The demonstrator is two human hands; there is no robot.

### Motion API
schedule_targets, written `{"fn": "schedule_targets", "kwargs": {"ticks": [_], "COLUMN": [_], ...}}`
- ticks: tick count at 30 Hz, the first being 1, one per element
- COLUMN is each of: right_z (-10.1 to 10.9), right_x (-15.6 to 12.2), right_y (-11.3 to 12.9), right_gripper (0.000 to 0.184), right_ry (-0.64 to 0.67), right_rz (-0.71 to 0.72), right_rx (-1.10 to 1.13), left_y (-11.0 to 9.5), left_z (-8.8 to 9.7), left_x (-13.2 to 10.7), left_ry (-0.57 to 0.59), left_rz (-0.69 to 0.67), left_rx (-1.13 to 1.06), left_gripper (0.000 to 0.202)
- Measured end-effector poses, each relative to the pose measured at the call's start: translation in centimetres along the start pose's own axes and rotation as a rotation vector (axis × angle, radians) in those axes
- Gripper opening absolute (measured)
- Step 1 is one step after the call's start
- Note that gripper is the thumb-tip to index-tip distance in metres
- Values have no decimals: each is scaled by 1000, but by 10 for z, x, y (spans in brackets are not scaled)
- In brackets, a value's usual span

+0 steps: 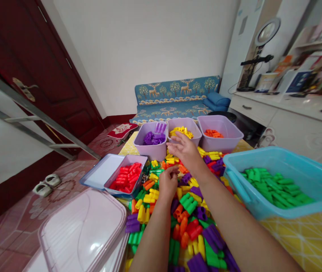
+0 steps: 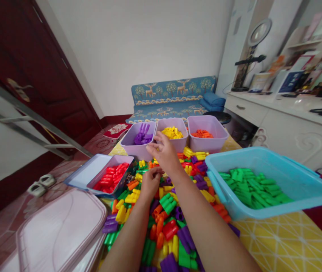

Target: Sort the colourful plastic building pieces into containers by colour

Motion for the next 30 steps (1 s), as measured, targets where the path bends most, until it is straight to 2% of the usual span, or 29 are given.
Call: {"fn": "schedule_targets", "kwargs": {"ticks": [3, 7, 9, 11, 14, 16, 19, 20, 24, 26, 28, 30], "right_z": [12, 58, 77, 86, 81, 75, 67, 64, 52, 56, 58, 52], "right_x": [-16, -58, -87, -120, -168, -185, -176, -166, -111, -85, -70, -73], "right_y": [-4, -10, -7, -4, -8, -15, -27, -31, -50, -59, -56, -38], "right_gripper": [53, 45, 48, 60, 86, 89, 72, 65, 58, 54, 46, 39], "right_ry": [23, 12, 58, 176, 419, 508, 496, 480, 455, 371, 259, 161], "right_rz": [47, 55, 65, 98, 151, 170, 199, 207, 207, 98, 47, 111], "right_rx": [-188, -507, -682, -835, -985, -1046, -1100, -1114, -1185, -1250, -1299, -1295], "left_y": [-4, -5, -2, 1, -3, -11, -32, -42, -82, -101, -118, -131], "left_z": [1, 3, 3, 3, 8, 13, 16, 15, 4, -2, -4, 1], "left_x": [-1, -2, -1, 0, 0, -1, -4, -5, -3, 1, 6, 13], "left_ry": [6, -11, -21, -35, -75, -98, -59, -28, 126, 207, 251, 258], "left_rz": [-13, -5, 24, 51, 54, 40, 6, -9, -56, -82, -116, -156], "left_rx": [23, -21, -76, -152, -270, -330, -399, -418, -455, -454, -445, -426], "left_gripper": [36, 33, 32, 30, 27, 26, 27, 26, 25, 25, 26, 26]}}
Point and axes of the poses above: each hand's wrist, its own x-axis towards the middle knuckle, its own z-axis out of the back of the hand, y = z × x, the point moved 8 cm from there along x, towards the middle knuckle, and after that the axes turned 10 degrees about -y, right-handed, at the moved point
